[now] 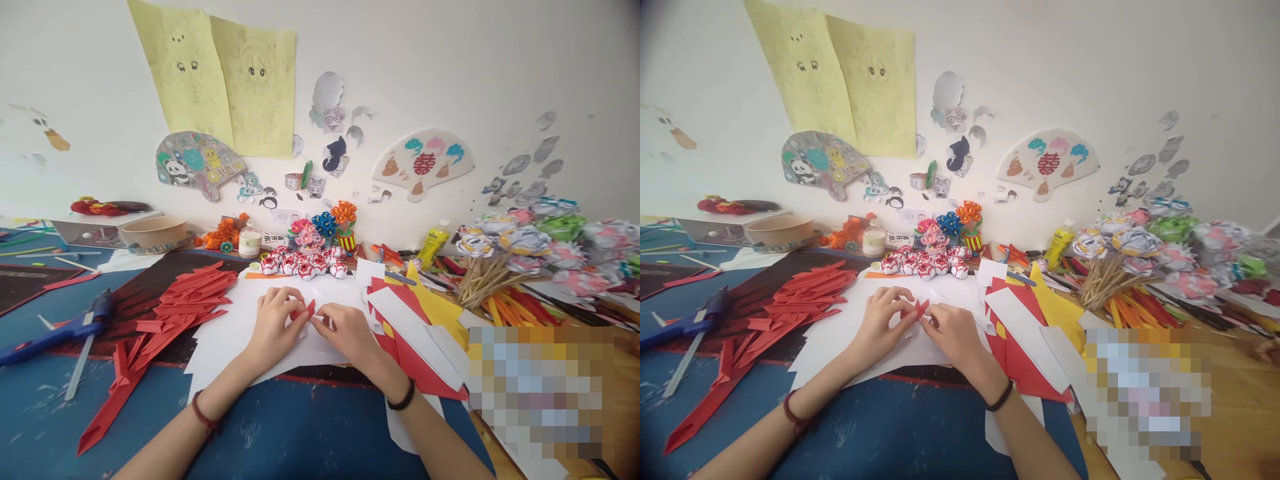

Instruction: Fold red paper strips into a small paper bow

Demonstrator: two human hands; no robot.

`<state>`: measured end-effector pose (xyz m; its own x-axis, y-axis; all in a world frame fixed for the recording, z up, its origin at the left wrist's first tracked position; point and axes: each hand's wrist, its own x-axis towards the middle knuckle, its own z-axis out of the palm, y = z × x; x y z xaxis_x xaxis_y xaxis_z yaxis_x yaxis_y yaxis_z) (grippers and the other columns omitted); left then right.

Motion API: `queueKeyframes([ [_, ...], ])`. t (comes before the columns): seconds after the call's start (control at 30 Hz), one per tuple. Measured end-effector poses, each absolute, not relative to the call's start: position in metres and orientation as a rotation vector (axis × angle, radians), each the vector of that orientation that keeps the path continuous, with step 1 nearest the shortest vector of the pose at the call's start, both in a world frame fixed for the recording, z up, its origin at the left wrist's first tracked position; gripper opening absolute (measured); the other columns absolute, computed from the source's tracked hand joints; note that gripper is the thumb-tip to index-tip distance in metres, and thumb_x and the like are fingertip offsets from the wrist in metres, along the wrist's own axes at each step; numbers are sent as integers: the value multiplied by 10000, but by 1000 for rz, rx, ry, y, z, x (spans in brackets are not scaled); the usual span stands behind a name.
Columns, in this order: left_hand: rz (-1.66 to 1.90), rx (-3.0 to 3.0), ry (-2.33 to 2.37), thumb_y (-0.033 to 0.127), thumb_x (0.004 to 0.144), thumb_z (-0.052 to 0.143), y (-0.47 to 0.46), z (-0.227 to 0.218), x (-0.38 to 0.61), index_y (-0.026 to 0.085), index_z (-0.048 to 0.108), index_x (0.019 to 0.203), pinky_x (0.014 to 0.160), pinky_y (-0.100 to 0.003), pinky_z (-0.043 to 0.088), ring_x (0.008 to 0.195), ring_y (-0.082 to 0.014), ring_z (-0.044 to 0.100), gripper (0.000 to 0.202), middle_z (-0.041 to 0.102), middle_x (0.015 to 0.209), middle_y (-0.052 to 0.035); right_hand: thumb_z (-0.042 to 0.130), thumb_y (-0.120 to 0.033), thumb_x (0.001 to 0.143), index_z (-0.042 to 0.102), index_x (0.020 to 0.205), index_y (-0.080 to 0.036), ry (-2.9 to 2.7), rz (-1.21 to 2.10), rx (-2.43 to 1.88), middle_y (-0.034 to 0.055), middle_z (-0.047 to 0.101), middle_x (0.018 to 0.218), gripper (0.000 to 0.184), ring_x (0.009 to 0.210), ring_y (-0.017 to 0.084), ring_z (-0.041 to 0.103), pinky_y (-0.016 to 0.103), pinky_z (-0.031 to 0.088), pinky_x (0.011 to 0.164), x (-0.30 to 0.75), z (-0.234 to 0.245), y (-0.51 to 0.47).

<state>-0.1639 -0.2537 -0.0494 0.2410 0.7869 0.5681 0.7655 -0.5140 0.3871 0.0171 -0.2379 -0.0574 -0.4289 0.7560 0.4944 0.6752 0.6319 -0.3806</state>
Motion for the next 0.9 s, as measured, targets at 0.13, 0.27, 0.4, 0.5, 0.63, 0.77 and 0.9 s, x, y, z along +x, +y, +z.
queueKeyframes([
  [0.13,1144,2417,1586,351,897,531,-255,-47,-163,237,648,819,843,-419,333,987,-224,476,181,593,1085,-25,512,-201,902,588,767,-181,-2315,57,-1065,11,616,699,157,592,130,530,253,315,556,13,-63,-240],
  [0.27,1143,2434,1582,349,889,545,-254,-46,-165,233,644,802,858,-427,327,1010,-229,472,176,584,1115,-25,498,-188,901,587,776,-172,-2381,-9,-1009,21,596,689,154,562,130,500,259,298,539,11,-65,-242],
  [0.4,1169,2478,1608,306,893,537,-252,-45,-169,227,636,782,875,-441,313,1048,-241,459,169,565,1155,-31,496,-134,877,585,777,-173,-2382,17,-1008,19,591,695,139,562,127,486,255,310,543,9,-64,-243],
  [0.5,1180,2497,1630,300,899,522,-252,-44,-170,227,637,773,882,-450,308,1065,-249,453,186,561,1149,-36,490,-111,861,574,757,-176,-2380,35,-998,11,567,682,148,563,129,471,256,320,545,8,-64,-244],
  [0.63,1169,2509,1637,279,893,518,-249,-43,-171,223,640,775,876,-453,313,1065,-256,454,178,557,1155,-43,472,-104,865,556,740,-182,-2393,97,-938,1,535,676,170,566,127,454,253,339,555,7,-63,-246],
  [0.77,1144,2496,1644,273,878,533,-246,-43,-172,220,640,770,868,-451,316,1062,-258,455,161,552,1168,-41,469,-111,875,553,746,-181,-2398,168,-921,-2,526,690,169,571,122,447,246,351,566,6,-62,-249],
  [0.9,1120,2445,1664,293,874,541,-243,-46,-173,221,644,772,868,-448,316,1045,-248,464,162,562,1143,-34,481,-153,895,570,761,-181,-2361,277,-935,-4,545,697,163,578,119,457,242,356,573,7,-60,-250],
])
